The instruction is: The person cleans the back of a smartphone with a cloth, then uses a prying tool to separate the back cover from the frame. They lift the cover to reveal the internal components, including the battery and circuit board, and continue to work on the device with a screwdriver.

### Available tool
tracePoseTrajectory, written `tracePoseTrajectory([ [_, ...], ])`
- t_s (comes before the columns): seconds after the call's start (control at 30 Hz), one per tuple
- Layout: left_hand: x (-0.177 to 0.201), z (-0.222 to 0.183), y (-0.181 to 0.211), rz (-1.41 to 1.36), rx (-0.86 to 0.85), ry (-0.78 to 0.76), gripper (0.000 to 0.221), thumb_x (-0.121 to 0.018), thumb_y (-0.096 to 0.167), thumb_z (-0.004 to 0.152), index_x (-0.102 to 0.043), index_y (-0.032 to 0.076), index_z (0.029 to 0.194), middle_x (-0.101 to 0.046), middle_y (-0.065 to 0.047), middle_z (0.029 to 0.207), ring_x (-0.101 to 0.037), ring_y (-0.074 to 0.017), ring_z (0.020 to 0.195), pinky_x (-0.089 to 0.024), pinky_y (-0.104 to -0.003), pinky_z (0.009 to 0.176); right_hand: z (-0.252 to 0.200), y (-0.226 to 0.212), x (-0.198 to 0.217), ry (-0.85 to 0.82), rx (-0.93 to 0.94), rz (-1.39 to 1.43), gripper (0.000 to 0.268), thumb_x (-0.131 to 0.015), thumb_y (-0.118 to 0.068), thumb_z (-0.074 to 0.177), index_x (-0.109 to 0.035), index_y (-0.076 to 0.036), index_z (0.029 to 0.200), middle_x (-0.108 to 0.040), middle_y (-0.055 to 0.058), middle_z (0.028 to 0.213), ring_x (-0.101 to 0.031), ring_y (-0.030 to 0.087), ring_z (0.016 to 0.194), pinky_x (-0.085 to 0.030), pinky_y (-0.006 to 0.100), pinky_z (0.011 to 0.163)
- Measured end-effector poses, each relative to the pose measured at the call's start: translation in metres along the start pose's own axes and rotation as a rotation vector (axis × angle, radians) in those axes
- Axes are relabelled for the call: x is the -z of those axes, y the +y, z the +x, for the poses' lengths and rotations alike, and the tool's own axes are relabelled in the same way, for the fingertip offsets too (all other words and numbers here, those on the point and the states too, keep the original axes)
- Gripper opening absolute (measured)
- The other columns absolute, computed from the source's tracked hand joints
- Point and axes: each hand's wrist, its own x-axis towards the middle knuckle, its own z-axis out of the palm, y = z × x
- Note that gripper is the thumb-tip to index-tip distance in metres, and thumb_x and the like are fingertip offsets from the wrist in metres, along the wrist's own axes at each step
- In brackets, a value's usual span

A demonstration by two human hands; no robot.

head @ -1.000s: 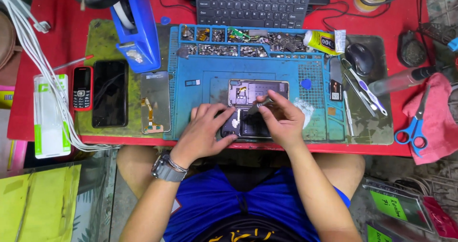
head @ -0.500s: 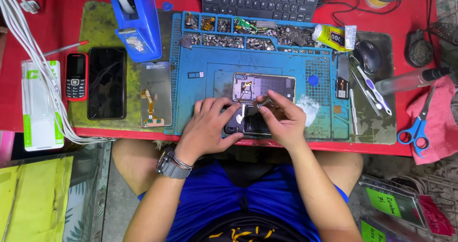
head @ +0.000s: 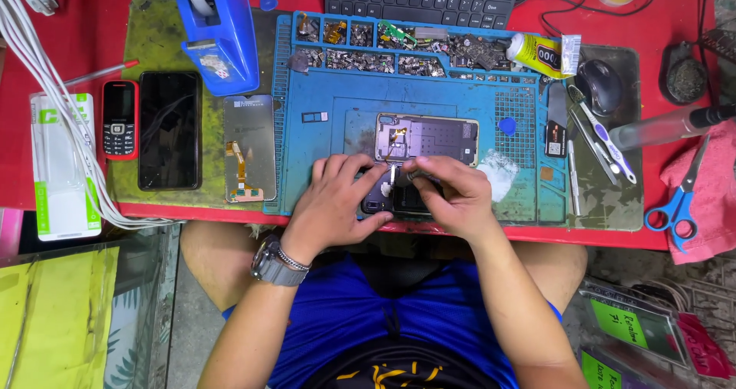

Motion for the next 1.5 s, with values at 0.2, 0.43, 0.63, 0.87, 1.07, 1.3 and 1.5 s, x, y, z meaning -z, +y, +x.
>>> tracePoseTrajectory([
  [0.2,-0.002,-0.001,0.001,-0.001,0.019,0.011,0.081,-0.076,0.059,0.076,-0.053,0.02,0.143,-0.052,-0.005,0.124,-0.05,-0.0288,0.116,-0.037,-0.046,0.097,0.025,-0.017,-0.012,-0.137,0.059,0.057,0.028,-0.088,0.01,0.072,-0.079,0.001,0.097,-0.07,0.018,0.085,-0.07,0.033,0.081,-0.061,0.049,0.079],
  [0.43,-0.004,0.0,-0.001,0.023,0.012,0.016,0.08,-0.076,0.062,0.075,-0.056,0.019,0.139,-0.051,-0.004,0.125,-0.05,-0.0283,0.116,-0.037,-0.046,0.097,0.035,-0.025,-0.015,-0.188,-0.009,0.072,0.02,-0.073,0.013,0.088,-0.078,0.001,0.103,-0.074,0.019,0.085,-0.076,0.035,0.086,-0.06,0.051,0.084],
  [0.63,-0.003,-0.003,0.0,0.01,0.023,0.015,0.079,-0.077,0.058,0.076,-0.054,0.02,0.141,-0.051,-0.004,0.125,-0.05,-0.028,0.117,-0.037,-0.046,0.097,0.031,-0.021,-0.014,-0.144,0.035,0.062,0.014,-0.087,0.007,0.078,-0.081,-0.001,0.088,-0.067,0.013,0.077,-0.069,0.028,0.077,-0.06,0.051,0.089],
  [0.87,-0.002,-0.001,0.0,0.003,0.02,0.007,0.081,-0.078,0.058,0.074,-0.054,0.02,0.141,-0.051,-0.004,0.125,-0.05,-0.0282,0.117,-0.036,-0.046,0.098,0.027,-0.013,-0.008,-0.149,0.039,-0.04,0.022,-0.083,0.008,0.081,-0.08,-0.001,0.1,-0.067,0.017,0.087,-0.068,0.035,0.085,-0.057,0.057,0.092],
  [1.07,-0.004,-0.002,-0.002,0.008,0.012,0.005,0.082,-0.078,0.057,0.073,-0.055,0.019,0.142,-0.051,-0.005,0.126,-0.05,-0.0287,0.118,-0.036,-0.046,0.098,0.024,-0.01,-0.01,-0.085,0.069,-0.007,0.028,-0.076,0.016,0.08,-0.077,0.003,0.105,-0.069,0.017,0.085,-0.068,0.033,0.084,-0.057,0.059,0.094],
  [1.3,-0.004,-0.002,-0.001,0.004,0.025,0.006,0.08,-0.076,0.06,0.075,-0.055,0.019,0.141,-0.052,-0.004,0.126,-0.05,-0.0279,0.118,-0.036,-0.045,0.098,0.02,-0.013,-0.013,-0.054,0.05,0.01,0.028,-0.085,0.011,0.076,-0.078,0.001,0.102,-0.063,0.016,0.085,-0.067,0.03,0.085,-0.057,0.06,0.095],
  [1.5,0.001,-0.001,0.001,-0.006,0.026,-0.005,0.082,-0.08,0.053,0.071,-0.056,0.019,0.141,-0.052,-0.005,0.125,-0.051,-0.0291,0.117,-0.037,-0.046,0.097,0.026,-0.021,-0.014,-0.05,0.064,0.023,0.031,-0.08,0.011,0.079,-0.077,0.003,0.11,-0.069,0.021,0.091,-0.07,0.037,0.09,-0.056,0.062,0.094],
])
